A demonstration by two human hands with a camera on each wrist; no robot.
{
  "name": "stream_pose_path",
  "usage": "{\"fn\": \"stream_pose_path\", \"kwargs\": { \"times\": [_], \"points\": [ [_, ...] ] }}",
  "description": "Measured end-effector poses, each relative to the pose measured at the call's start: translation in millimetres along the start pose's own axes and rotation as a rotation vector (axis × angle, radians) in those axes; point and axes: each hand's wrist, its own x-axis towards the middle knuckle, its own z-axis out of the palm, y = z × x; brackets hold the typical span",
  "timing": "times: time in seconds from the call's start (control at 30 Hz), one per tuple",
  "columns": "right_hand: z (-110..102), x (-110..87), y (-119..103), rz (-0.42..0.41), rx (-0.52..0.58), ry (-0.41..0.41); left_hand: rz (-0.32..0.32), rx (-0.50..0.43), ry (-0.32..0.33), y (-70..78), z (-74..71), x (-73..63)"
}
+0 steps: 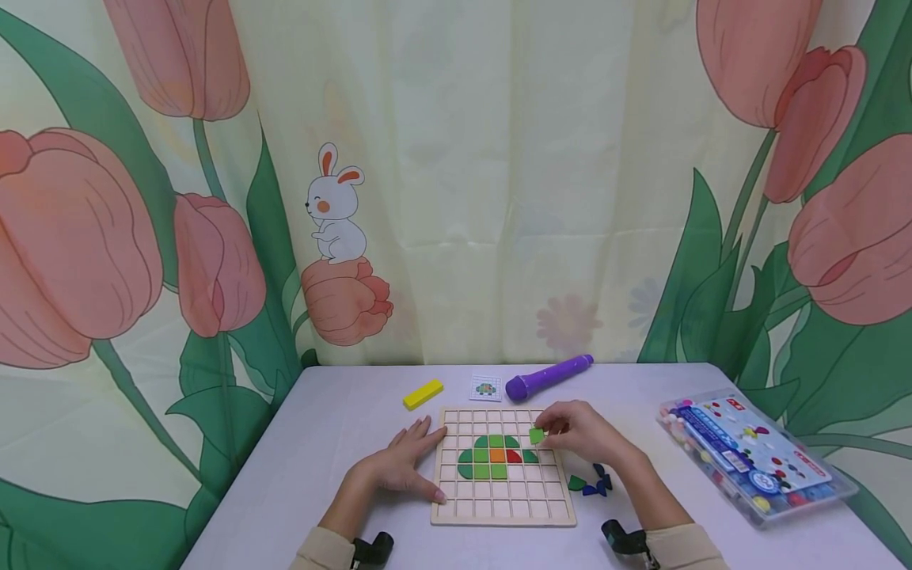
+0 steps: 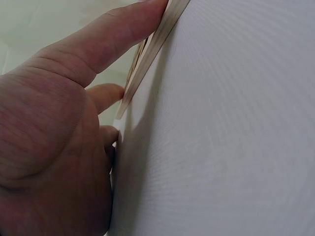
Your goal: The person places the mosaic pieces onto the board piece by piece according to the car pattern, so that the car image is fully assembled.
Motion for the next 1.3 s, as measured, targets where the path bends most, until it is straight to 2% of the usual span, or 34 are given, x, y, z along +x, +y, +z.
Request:
{"fn": "stream_pose_path", "kwargs": {
  "times": [0.2,0.7,1.03,1.3],
  "points": [
    [9,3.3,-3,-0.021,-0.029,-0.039,0.0,0.0,-0.002,-1.2,-0.1,0.1],
    [29,8.4,-15,-0.025,0.01,-0.126,0.004,-0.008,-0.005,0.9,-1.3,-2.2],
    [37,8.3,-16,0.007,-0.032,-0.2,0.003,-0.007,-0.007,0.8,-1.6,-1.6],
    [42,6.9,-18,-0.014,-0.056,-0.227,0.003,-0.009,-0.002,1.3,-1.5,-2.2]
  ]
}}
